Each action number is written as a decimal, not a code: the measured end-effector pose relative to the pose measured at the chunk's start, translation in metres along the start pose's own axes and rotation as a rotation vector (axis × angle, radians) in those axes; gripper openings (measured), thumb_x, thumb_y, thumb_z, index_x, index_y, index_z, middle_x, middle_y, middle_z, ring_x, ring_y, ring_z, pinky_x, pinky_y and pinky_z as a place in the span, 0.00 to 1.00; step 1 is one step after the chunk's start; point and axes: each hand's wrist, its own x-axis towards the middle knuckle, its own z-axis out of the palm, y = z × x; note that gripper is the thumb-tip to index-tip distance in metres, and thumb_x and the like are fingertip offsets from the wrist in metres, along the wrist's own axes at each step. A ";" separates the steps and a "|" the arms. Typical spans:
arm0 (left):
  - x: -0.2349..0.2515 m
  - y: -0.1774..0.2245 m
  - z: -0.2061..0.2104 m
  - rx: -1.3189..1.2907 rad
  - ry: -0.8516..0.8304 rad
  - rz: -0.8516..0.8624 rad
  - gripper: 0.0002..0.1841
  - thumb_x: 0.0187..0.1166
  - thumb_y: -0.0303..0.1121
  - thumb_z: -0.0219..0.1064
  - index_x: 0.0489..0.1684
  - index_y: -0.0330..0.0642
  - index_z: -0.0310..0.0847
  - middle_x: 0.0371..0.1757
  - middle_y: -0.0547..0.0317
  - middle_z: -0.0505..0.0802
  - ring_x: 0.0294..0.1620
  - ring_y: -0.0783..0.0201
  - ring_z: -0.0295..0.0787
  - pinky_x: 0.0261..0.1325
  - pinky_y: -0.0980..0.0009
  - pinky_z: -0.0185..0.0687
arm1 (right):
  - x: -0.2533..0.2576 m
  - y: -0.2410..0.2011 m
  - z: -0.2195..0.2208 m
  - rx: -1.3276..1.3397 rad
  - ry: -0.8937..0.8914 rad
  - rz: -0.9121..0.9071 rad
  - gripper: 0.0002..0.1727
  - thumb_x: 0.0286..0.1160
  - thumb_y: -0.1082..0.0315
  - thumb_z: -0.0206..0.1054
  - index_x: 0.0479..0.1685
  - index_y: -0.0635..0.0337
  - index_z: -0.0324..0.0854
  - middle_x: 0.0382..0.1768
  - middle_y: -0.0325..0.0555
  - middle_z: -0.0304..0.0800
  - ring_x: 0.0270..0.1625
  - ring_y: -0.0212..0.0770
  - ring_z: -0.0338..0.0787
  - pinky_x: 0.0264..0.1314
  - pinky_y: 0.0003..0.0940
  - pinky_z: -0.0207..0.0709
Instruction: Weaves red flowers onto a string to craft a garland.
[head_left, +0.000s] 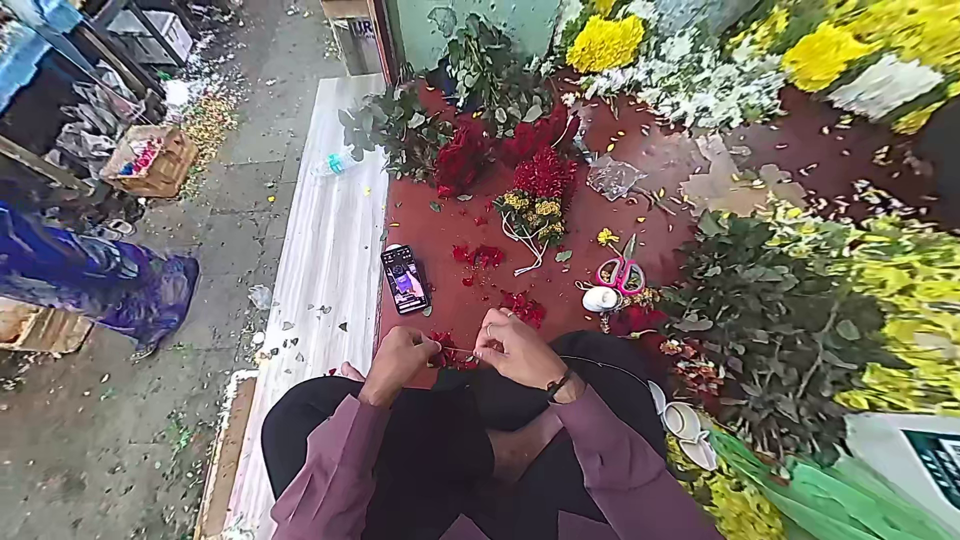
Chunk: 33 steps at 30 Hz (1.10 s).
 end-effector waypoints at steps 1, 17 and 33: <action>0.001 -0.001 0.000 0.057 0.020 -0.012 0.15 0.73 0.46 0.71 0.21 0.47 0.85 0.18 0.64 0.83 0.19 0.65 0.76 0.26 0.59 0.72 | -0.002 -0.002 0.001 0.123 -0.055 -0.074 0.13 0.79 0.53 0.66 0.39 0.51 0.91 0.50 0.38 0.87 0.61 0.35 0.83 0.68 0.38 0.76; -0.001 0.003 0.002 0.209 0.032 0.266 0.13 0.80 0.44 0.66 0.40 0.45 0.91 0.33 0.62 0.94 0.35 0.65 0.91 0.46 0.55 0.89 | 0.005 -0.013 0.017 0.780 -0.011 -0.162 0.07 0.77 0.71 0.70 0.39 0.65 0.92 0.35 0.42 0.96 0.36 0.30 0.91 0.43 0.29 0.86; 0.001 0.002 0.005 0.151 -0.060 0.033 0.13 0.66 0.48 0.78 0.26 0.49 0.92 0.25 0.62 0.91 0.28 0.61 0.87 0.36 0.50 0.84 | 0.001 -0.003 0.006 0.687 0.011 -0.068 0.08 0.76 0.67 0.71 0.35 0.62 0.91 0.26 0.37 0.90 0.27 0.27 0.85 0.32 0.27 0.79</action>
